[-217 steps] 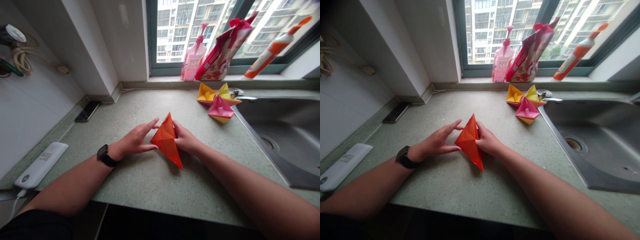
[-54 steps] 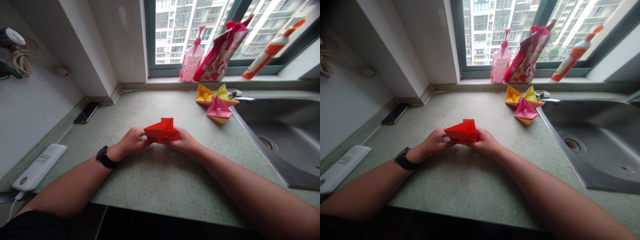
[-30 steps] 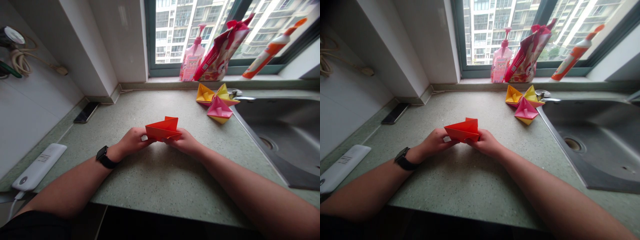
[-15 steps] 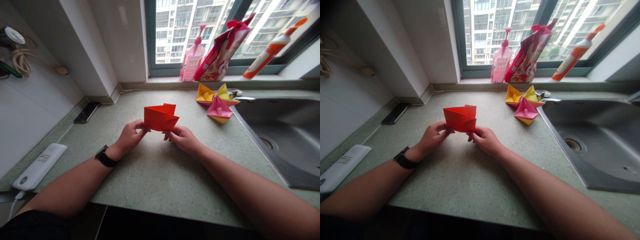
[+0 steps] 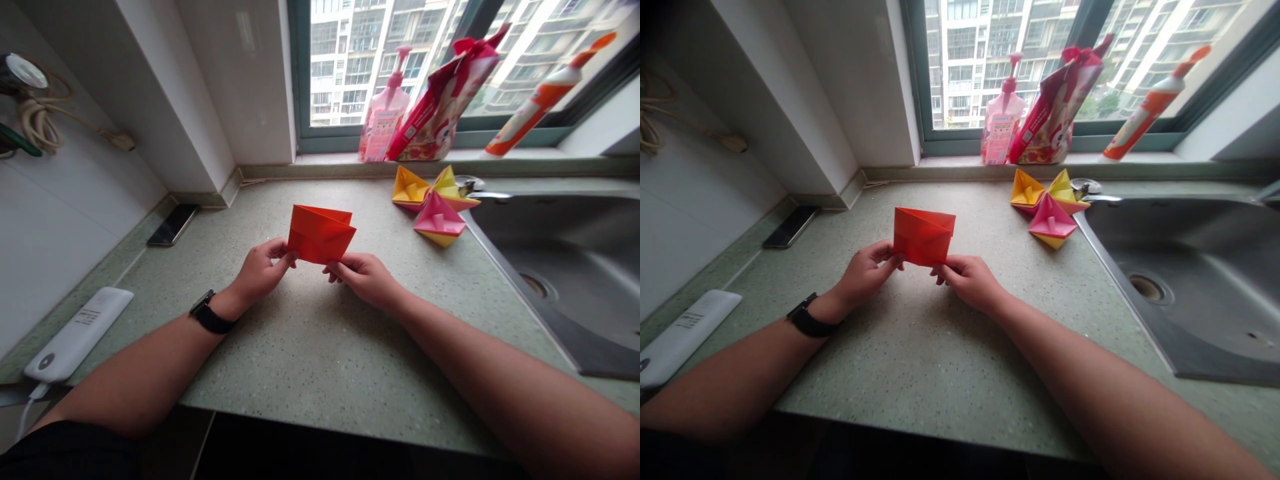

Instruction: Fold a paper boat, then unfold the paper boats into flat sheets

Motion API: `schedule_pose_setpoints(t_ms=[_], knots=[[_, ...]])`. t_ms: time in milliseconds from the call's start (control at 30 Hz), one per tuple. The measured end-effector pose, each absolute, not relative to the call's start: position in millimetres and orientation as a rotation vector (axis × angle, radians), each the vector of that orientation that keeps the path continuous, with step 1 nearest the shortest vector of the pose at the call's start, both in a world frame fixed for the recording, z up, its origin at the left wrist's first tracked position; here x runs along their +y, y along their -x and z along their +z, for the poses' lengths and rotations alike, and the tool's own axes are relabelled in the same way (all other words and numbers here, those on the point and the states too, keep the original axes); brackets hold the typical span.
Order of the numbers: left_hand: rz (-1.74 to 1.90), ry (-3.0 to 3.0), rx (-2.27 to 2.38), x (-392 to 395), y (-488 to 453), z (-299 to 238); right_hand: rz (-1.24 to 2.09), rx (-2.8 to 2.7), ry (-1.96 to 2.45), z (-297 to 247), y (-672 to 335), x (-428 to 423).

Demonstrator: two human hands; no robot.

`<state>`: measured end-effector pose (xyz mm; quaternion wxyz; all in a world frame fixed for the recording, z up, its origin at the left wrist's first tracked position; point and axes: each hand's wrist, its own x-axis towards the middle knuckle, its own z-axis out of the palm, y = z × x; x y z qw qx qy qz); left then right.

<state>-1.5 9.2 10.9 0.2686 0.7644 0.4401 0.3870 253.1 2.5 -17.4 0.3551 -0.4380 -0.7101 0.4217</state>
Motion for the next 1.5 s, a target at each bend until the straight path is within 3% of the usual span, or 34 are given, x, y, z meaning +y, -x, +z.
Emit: schedule_pose_setpoints(t_ms=[833, 1500], knots=[[1.041, -2.119, 1.180, 9, 2, 15, 1.052, -1.817, 1.121, -13, -255, 3], [0.953, -2.211, 0.821, 10, 1, 1, 1.032, -1.967, 0.875, -13, -256, 3]])
